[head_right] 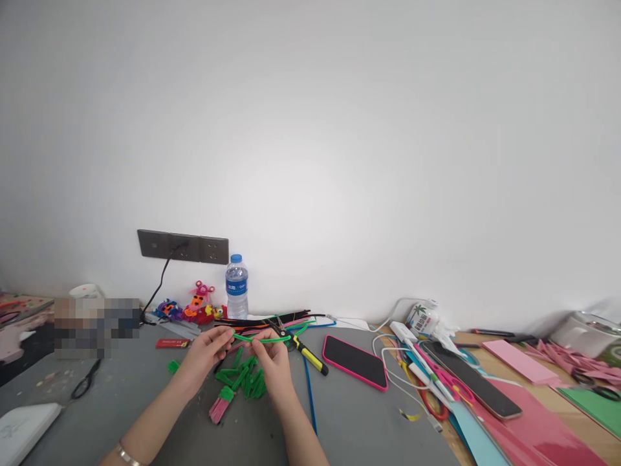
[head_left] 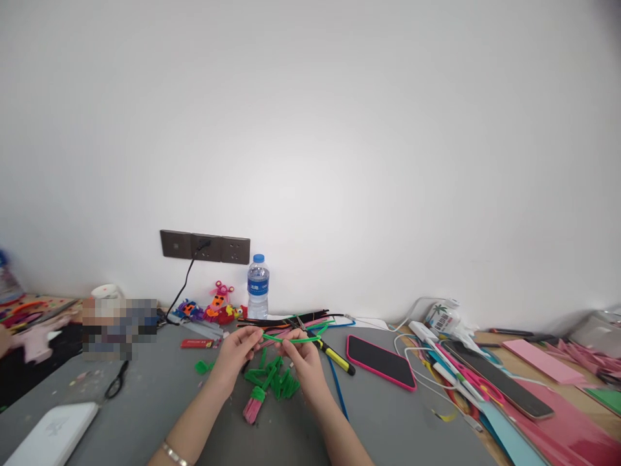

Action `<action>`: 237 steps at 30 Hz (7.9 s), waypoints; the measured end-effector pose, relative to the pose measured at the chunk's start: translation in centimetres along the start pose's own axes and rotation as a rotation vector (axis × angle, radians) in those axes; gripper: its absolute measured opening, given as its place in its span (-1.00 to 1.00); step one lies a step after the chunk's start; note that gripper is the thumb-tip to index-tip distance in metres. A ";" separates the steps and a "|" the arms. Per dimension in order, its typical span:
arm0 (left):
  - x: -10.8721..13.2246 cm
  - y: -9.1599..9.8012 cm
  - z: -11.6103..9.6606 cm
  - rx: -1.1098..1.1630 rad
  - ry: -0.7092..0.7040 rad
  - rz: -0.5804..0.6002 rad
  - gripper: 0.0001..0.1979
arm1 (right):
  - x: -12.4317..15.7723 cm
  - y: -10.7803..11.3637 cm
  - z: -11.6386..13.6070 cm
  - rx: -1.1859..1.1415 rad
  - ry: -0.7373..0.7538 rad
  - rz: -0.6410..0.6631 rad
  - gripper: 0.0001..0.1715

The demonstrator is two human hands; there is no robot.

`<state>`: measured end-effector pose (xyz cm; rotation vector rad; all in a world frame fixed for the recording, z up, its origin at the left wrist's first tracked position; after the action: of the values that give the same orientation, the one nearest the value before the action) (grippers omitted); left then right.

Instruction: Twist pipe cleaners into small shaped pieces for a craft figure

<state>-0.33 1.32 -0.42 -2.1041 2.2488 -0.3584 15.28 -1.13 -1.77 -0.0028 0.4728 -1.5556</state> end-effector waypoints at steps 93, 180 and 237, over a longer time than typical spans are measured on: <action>1.5 -1.5 0.5 -0.646 -0.417 0.394 -0.85 | -0.7 2.0 0.0 0.062 0.030 0.009 -0.68; 0.5 -0.8 0.8 -0.689 -0.446 0.182 -0.87 | -0.7 1.3 -0.8 0.109 0.032 -0.097 -0.58; -0.6 0.9 1.0 -0.598 -0.235 0.408 -0.76 | -0.1 1.6 1.0 0.812 0.424 0.201 -0.80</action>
<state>-0.95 1.87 -1.64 -1.6643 2.7677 0.6142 17.09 -1.27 -1.34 0.9820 0.1303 -1.4521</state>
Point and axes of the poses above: each hand's wrist, its own x-axis away from the middle knuckle, its own y-axis out of the back of the hand, z = x × y, the point moved 1 cm from there along -x, towards the middle knuckle, and after that the axes turned 3 degrees about y, right-handed, at the moved point
